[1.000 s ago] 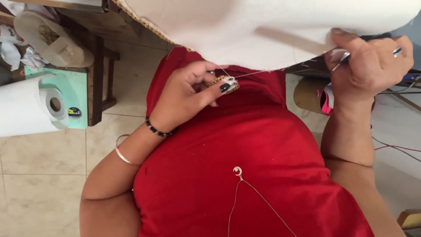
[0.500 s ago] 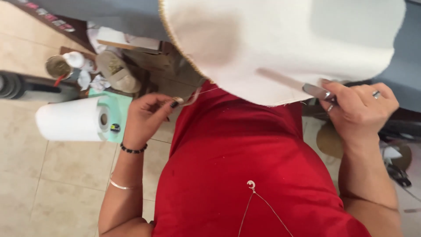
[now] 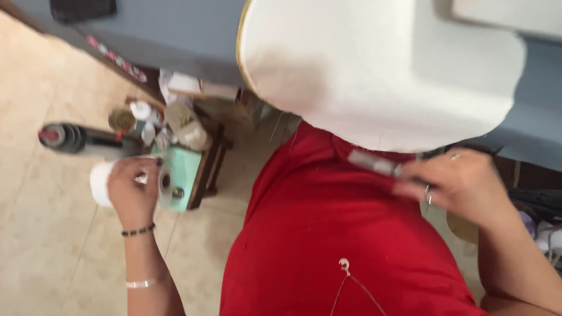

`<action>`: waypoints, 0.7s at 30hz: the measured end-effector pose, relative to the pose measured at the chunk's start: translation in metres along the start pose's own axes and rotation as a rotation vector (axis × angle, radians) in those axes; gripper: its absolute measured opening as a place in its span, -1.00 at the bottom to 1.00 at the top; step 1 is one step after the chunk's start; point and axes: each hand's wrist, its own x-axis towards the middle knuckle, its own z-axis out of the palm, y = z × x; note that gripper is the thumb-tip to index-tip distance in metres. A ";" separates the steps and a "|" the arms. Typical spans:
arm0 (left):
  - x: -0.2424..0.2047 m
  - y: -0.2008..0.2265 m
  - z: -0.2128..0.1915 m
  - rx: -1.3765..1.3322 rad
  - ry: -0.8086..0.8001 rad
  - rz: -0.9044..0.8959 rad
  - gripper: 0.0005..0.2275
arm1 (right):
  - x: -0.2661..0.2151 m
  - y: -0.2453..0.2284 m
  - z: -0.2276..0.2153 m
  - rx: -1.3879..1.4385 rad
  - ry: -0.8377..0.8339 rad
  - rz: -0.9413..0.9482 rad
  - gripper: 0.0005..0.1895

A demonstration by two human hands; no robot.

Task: Trimming excess fabric from the edges of a workpiece using scissors and then handling gold trim for assembly.

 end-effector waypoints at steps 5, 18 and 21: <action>0.071 0.116 -0.002 -0.510 -0.196 0.004 -0.93 | -0.007 0.019 -0.031 0.564 -0.209 0.291 -0.60; 0.325 0.257 0.065 0.004 -0.637 0.139 -0.70 | 0.128 0.041 -0.095 -0.245 -0.549 0.624 -0.41; 0.343 0.281 0.071 0.003 -0.734 -0.051 -0.77 | 0.153 0.044 -0.098 -0.224 -0.675 0.564 -0.39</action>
